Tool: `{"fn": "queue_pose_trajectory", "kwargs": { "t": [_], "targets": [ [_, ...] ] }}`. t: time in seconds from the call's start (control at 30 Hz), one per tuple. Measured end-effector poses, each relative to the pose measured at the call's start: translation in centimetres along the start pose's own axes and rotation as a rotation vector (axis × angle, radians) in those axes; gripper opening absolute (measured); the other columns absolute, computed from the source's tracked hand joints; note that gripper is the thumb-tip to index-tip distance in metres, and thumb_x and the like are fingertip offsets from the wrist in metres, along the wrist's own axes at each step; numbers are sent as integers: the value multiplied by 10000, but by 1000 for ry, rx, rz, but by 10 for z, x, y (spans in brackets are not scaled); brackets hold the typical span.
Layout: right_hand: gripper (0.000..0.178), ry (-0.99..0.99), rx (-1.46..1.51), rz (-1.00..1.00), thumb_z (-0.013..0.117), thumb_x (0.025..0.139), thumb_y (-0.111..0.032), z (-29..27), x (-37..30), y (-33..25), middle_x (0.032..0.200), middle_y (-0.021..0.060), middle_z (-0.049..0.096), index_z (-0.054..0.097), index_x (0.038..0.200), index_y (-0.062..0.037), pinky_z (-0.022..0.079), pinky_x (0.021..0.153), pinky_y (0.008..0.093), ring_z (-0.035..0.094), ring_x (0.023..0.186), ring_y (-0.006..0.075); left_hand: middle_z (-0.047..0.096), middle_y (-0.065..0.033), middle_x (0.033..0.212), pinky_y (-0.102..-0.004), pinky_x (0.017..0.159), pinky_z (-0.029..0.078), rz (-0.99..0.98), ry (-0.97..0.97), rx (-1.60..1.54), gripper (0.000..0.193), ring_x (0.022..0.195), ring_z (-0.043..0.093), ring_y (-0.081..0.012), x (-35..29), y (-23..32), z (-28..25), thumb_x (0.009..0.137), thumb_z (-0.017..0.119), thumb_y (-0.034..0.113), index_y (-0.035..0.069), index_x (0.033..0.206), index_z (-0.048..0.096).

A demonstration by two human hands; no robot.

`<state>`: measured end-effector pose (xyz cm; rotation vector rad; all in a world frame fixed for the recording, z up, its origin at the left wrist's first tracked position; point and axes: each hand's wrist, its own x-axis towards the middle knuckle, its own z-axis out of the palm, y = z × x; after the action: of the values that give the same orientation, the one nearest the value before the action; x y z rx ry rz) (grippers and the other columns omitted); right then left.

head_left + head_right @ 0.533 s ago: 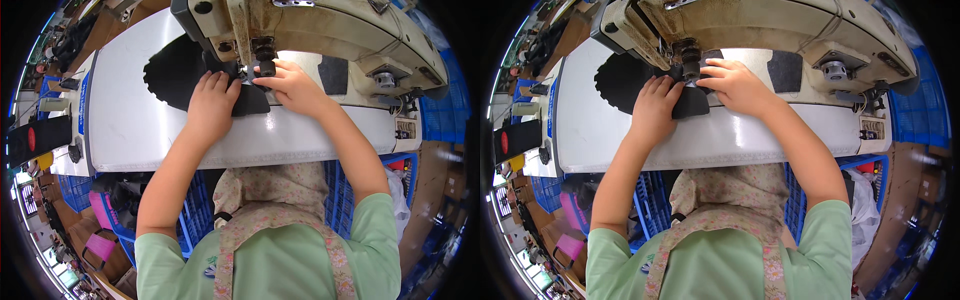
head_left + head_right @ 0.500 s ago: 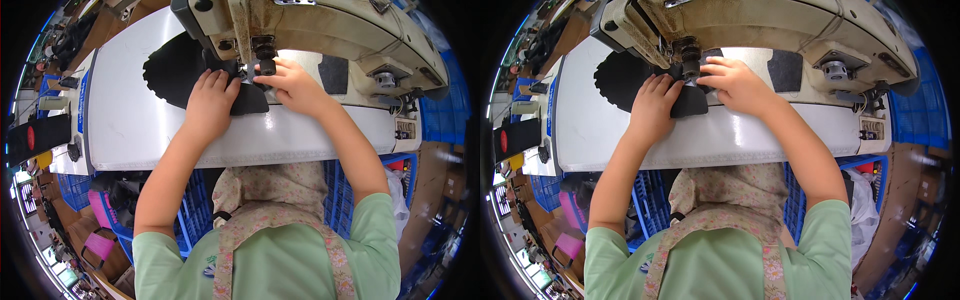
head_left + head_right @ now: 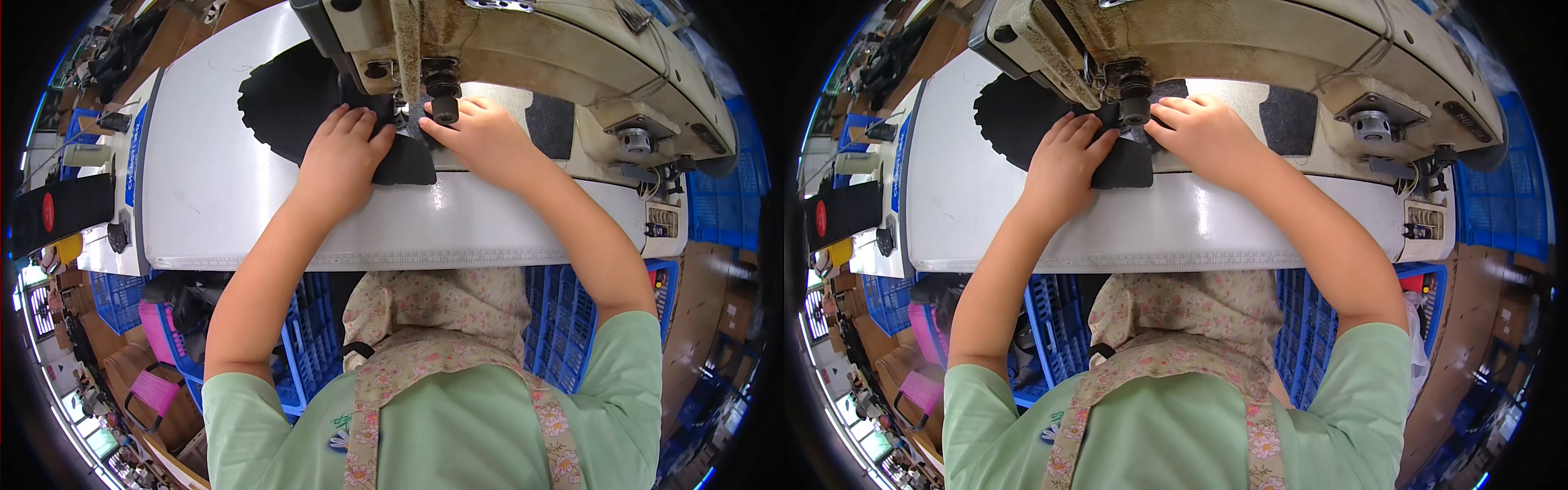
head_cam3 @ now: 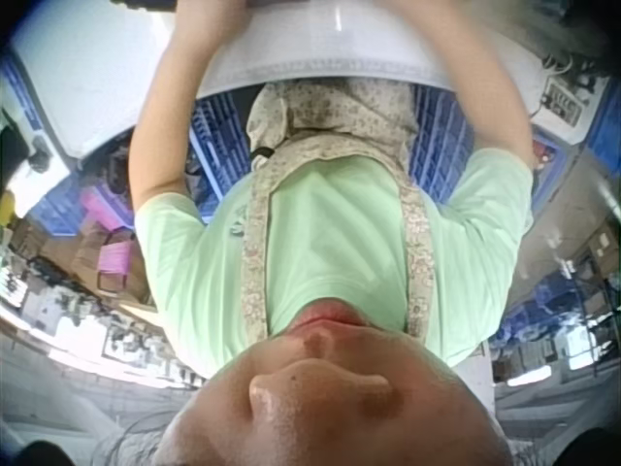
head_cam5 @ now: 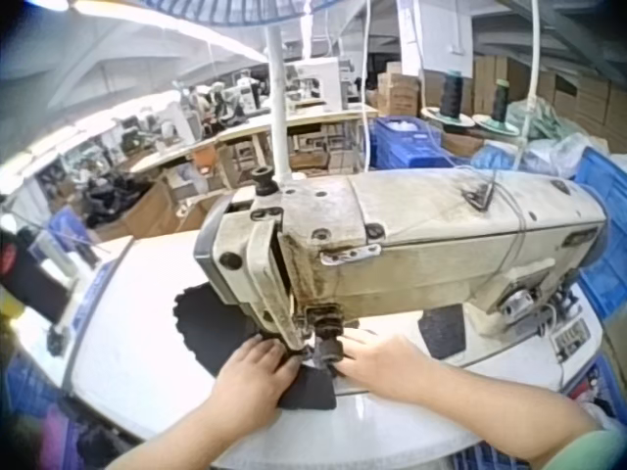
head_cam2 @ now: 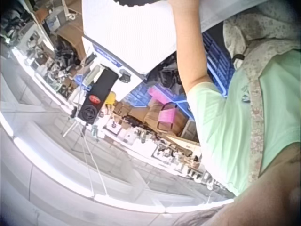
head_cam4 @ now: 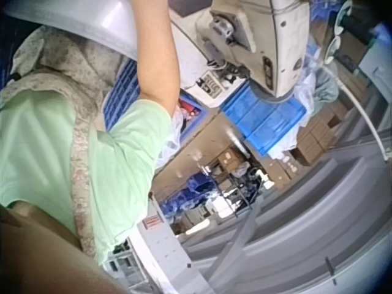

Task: The person retrieves shoe parts from crates, aligns the fabric pieces on the table, and stitches them together using a sewing machine.

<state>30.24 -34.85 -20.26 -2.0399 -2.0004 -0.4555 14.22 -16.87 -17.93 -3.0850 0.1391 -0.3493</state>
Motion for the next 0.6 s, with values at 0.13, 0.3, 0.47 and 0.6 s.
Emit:
{"fn": "queue_pose_trajectory", "kwargs": {
  "t": [0.13, 0.3, 0.47, 0.6],
  "targets": [
    [380, 89, -8, -10, 613, 763, -68, 4, -1, -1, 1145, 72, 645, 641, 1138, -122, 514, 764, 352, 630, 956, 236, 587, -146, 1189, -423, 1085, 348, -3, 6, 34, 531, 1192, 514, -295, 1, -1, 2, 641, 624, 5, 74, 1167, 603],
    [298, -7, 42, 101, 595, 771, -96, -1, 1, -8, 1171, 93, 615, 655, 1063, -86, 500, 872, 359, 569, 1140, 233, 578, -140, 1213, -417, 1095, 339, 0, -6, 48, 561, 1207, 501, -294, 2, -6, 5, 631, 639, 8, 86, 1186, 597],
    [362, 11, 81, 121, 573, 772, -29, -3, 2, -8, 1198, 112, 608, 630, 1125, -89, 505, 865, 369, 591, 1083, 276, 566, -124, 1241, -415, 1096, 337, 8, -36, 4, 645, 1224, 486, -294, 6, -17, 4, 597, 679, -5, 116, 1222, 580],
    [443, 17, 90, 139, 554, 771, 12, 3, 1, -8, 1218, 126, 604, 614, 1189, -124, 509, 847, 377, 615, 1023, 305, 559, -112, 1257, -415, 1097, 332, 55, -19, 29, 690, 1224, 484, -294, 8, -30, 5, 592, 697, -9, 145, 1251, 563]
  ]
}}
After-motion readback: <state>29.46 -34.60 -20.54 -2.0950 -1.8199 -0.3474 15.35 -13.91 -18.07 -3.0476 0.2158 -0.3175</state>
